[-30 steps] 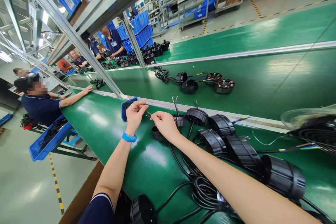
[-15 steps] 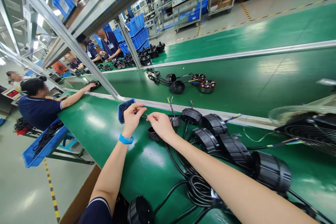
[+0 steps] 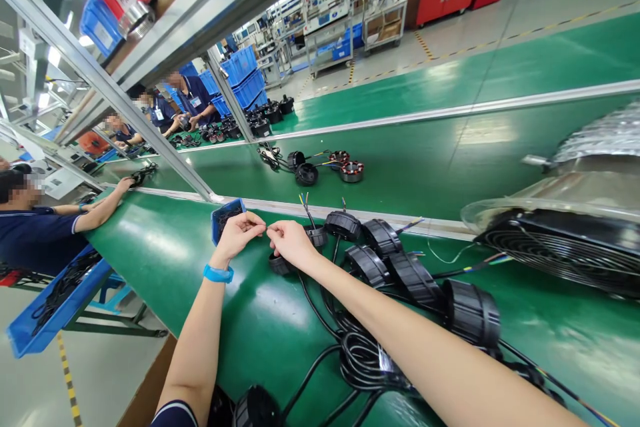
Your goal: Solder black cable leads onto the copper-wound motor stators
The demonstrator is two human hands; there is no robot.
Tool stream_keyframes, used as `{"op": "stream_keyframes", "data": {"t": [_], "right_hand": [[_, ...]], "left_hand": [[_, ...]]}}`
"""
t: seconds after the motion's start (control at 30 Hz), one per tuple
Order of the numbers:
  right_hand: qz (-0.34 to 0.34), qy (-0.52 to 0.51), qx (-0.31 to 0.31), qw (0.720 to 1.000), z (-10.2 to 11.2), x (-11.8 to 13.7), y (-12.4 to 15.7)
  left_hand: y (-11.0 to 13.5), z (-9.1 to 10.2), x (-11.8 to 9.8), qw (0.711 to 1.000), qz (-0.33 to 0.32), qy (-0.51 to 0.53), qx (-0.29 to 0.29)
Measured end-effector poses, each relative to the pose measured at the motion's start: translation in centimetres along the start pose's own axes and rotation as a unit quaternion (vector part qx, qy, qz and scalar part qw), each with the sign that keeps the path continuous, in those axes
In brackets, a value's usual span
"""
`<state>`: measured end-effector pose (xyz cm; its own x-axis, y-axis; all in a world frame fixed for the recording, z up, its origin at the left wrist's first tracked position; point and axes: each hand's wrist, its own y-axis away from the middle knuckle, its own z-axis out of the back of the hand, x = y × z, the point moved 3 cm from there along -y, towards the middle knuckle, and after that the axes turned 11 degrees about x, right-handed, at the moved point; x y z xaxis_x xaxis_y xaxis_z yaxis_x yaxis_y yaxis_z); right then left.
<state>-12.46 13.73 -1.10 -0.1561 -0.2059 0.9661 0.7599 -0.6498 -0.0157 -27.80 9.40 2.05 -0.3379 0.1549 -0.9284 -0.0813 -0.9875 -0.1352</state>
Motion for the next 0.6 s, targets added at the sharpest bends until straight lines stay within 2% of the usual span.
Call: {"op": "stream_keyframes", "data": {"t": [0.17,0.43,0.6], "right_hand": [[-0.002,0.09,0.021,0.996,0.3,0.3,0.5],[0.012,0.131,0.053,0.99,-0.1,0.5,0.8],[0.015,0.174,0.021,0.984,0.7,0.8,0.5]], "left_hand": [[0.0,0.4,0.4,1.0,0.008,0.013,0.005],[0.1,-1.2,-0.1,0.995,0.033,0.021,0.092],[-0.1,-1.4,-0.4,0.998,0.007,0.001,0.069]]}}
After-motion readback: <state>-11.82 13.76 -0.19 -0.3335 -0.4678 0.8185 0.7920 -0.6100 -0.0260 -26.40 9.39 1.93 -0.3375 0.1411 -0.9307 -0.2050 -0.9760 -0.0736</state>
